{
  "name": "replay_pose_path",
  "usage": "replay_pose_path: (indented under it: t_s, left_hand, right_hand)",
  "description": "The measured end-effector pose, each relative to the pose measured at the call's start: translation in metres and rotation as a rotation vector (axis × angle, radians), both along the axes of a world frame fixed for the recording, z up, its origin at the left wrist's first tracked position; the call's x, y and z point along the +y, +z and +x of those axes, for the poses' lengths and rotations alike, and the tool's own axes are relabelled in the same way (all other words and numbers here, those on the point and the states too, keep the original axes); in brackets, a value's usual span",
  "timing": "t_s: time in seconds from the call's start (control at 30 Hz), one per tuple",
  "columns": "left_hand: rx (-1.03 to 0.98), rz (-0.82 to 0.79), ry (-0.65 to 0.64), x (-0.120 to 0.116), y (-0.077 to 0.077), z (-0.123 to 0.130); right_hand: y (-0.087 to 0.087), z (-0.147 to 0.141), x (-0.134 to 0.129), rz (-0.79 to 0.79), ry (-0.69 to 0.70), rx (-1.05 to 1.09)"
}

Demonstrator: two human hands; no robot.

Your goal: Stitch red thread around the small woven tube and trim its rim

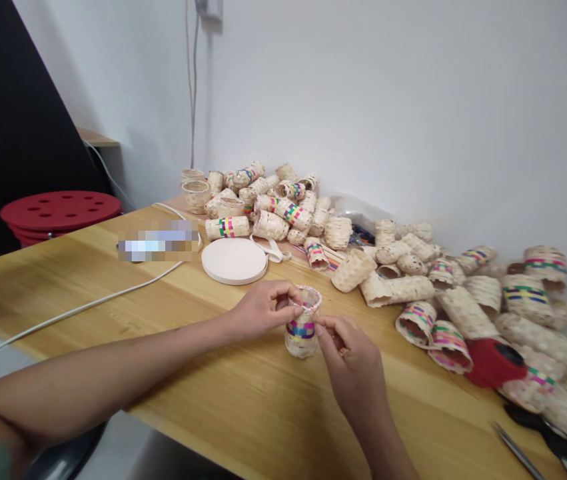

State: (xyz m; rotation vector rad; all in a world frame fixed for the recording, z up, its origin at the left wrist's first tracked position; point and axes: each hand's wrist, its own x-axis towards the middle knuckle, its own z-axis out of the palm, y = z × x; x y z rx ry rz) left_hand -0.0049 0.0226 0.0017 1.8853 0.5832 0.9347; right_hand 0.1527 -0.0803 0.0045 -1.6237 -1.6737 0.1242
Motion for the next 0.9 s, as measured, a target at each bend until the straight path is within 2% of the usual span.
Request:
replay_pose_path:
  t_s: [0.17, 0.27, 0.33, 0.47, 0.53, 0.73, 0.9]
  left_hand:
    - [0.009, 0.067, 0.004, -0.001, -0.001, -0.001]
    - [0.028, 0.165, 0.029, -0.001, -0.002, -0.001]
    - [0.011, 0.310, 0.040, -0.002, -0.002, 0.000]
    - [-0.095, 0.697, 0.052, -0.008, -0.001, -0.001]
    - [-0.112, 0.814, 0.078, -0.011, 0.000, -0.001]
    - [-0.159, 0.916, 0.150, -0.016, 0.001, -0.003]
    - [-0.189, 0.902, 0.167, -0.015, 0.001, -0.005]
  right_hand:
    - [-0.001, -0.001, 0.000, 0.001, 0.007, 0.035]
    - [0.000, -0.003, -0.002, 0.011, -0.010, 0.056]
    - [0.000, -0.005, -0.004, 0.011, -0.026, 0.072]
    - [0.002, -0.010, -0.008, 0.017, -0.034, 0.143]
    - [0.001, -0.013, -0.008, 0.027, -0.031, 0.199]
    - [-0.008, -0.016, -0.005, 0.021, 0.020, 0.433]
    - [-0.012, -0.015, -0.007, 0.061, 0.023, 0.452]
